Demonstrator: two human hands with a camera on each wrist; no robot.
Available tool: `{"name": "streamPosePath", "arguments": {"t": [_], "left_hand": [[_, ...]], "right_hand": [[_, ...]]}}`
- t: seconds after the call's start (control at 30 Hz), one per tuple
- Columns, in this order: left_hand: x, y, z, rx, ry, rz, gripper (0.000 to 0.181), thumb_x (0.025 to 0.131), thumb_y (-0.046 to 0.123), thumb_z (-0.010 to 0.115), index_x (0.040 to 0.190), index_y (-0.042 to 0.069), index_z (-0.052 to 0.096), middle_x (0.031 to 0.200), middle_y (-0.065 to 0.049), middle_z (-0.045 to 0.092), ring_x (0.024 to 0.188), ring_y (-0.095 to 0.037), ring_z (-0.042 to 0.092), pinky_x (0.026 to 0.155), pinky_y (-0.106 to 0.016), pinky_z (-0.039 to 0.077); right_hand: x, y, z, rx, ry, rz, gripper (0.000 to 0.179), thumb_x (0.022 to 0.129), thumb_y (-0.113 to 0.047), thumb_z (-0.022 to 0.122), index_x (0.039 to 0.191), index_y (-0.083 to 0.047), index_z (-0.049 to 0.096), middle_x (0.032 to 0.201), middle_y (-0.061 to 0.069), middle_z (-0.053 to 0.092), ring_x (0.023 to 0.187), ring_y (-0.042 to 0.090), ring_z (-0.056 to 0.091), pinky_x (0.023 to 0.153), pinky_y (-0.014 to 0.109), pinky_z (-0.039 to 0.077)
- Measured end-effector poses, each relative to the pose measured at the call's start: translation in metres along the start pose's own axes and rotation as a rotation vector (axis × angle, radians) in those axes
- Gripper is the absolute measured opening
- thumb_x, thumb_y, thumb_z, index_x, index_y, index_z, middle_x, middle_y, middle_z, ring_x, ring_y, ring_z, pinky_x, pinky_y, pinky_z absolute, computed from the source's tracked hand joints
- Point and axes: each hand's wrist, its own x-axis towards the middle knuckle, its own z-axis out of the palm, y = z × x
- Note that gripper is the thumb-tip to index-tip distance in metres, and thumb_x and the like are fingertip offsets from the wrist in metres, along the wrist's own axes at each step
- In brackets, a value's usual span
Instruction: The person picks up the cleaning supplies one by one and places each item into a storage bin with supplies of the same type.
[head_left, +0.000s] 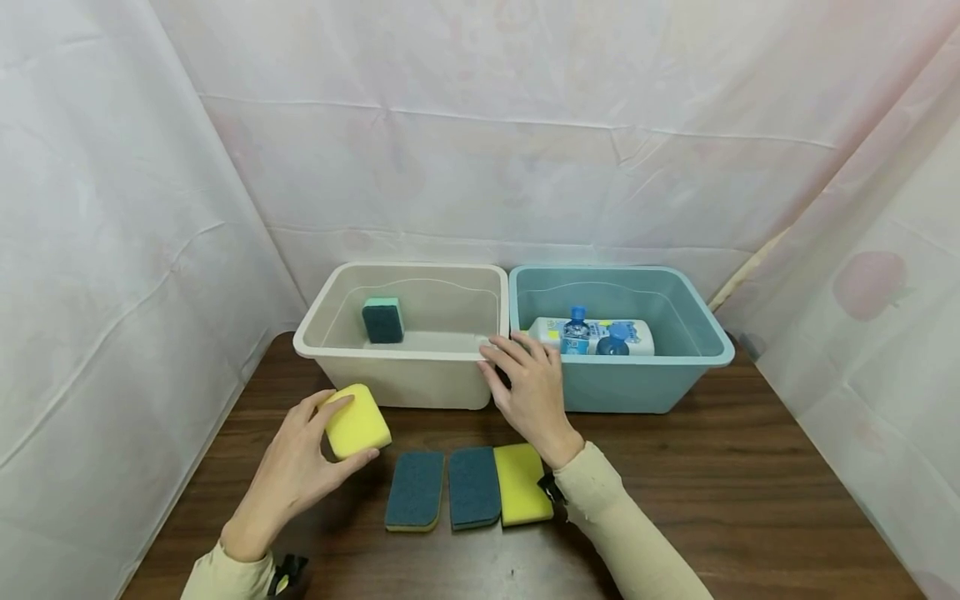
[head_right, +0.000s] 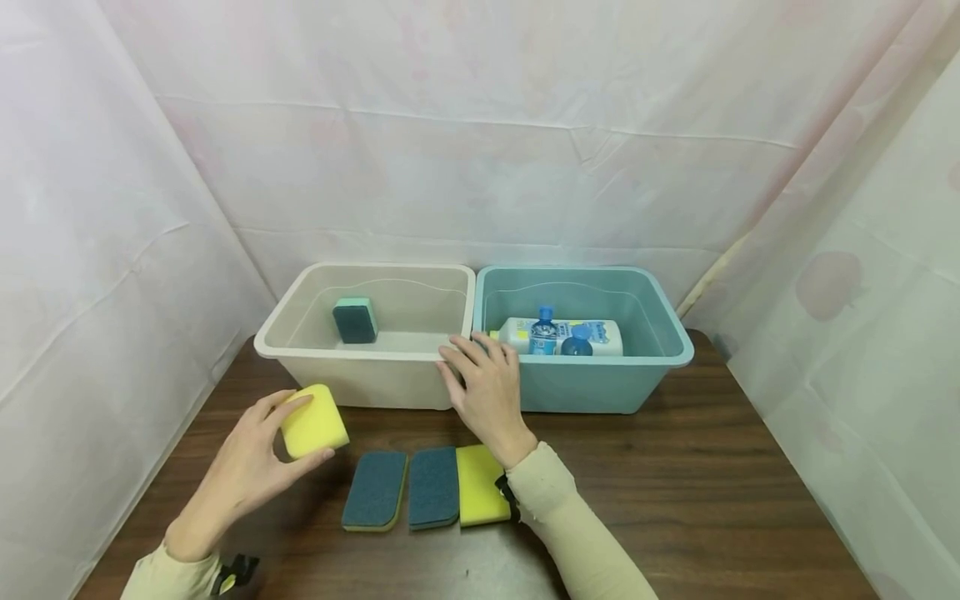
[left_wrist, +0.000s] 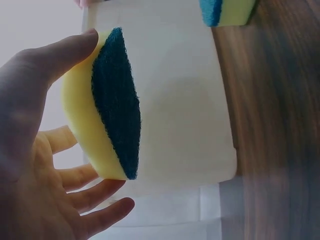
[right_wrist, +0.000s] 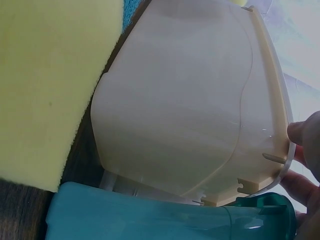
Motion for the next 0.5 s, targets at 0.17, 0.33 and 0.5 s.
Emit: {"name": "streamPosePath", "arguments": {"t": [0.17, 0.33, 0.5], "left_hand": [[0.003, 0.003, -0.004, -0.008, 0.034, -0.005, 0.08, 0.076, 0.046, 0.095, 0.143, 0.013, 0.065, 0.145, -0.022, 0.056, 0.127, -0.046, 0.055, 0.089, -0.061, 0.052], [0.005, 0.007, -0.008, -0.011, 0.039, 0.002, 0.081, 0.076, 0.045, 0.096, 0.143, 0.013, 0.064, 0.146, -0.023, 0.055, 0.128, -0.046, 0.054, 0.091, -0.063, 0.051], [0.009, 0.012, -0.013, -0.008, 0.048, 0.018, 0.08, 0.075, 0.043, 0.096, 0.142, 0.013, 0.065, 0.146, -0.023, 0.055, 0.127, -0.046, 0.054, 0.088, -0.061, 0.051]], "right_hand": [[0.001, -0.001, -0.001, -0.003, 0.001, -0.001, 0.026, 0.101, -0.032, 0.075, 0.123, -0.019, 0.081, 0.129, 0.005, 0.077, 0.131, 0.035, 0.064, 0.104, 0.053, 0.045], [0.001, 0.0, -0.001, -0.005, -0.001, -0.001, 0.026, 0.101, -0.032, 0.074, 0.124, -0.019, 0.081, 0.129, 0.004, 0.077, 0.131, 0.035, 0.064, 0.104, 0.053, 0.045], [0.0, 0.0, -0.001, -0.001, -0.003, 0.001, 0.026, 0.101, -0.032, 0.075, 0.123, -0.019, 0.081, 0.129, 0.004, 0.078, 0.131, 0.034, 0.064, 0.104, 0.054, 0.045]]}}
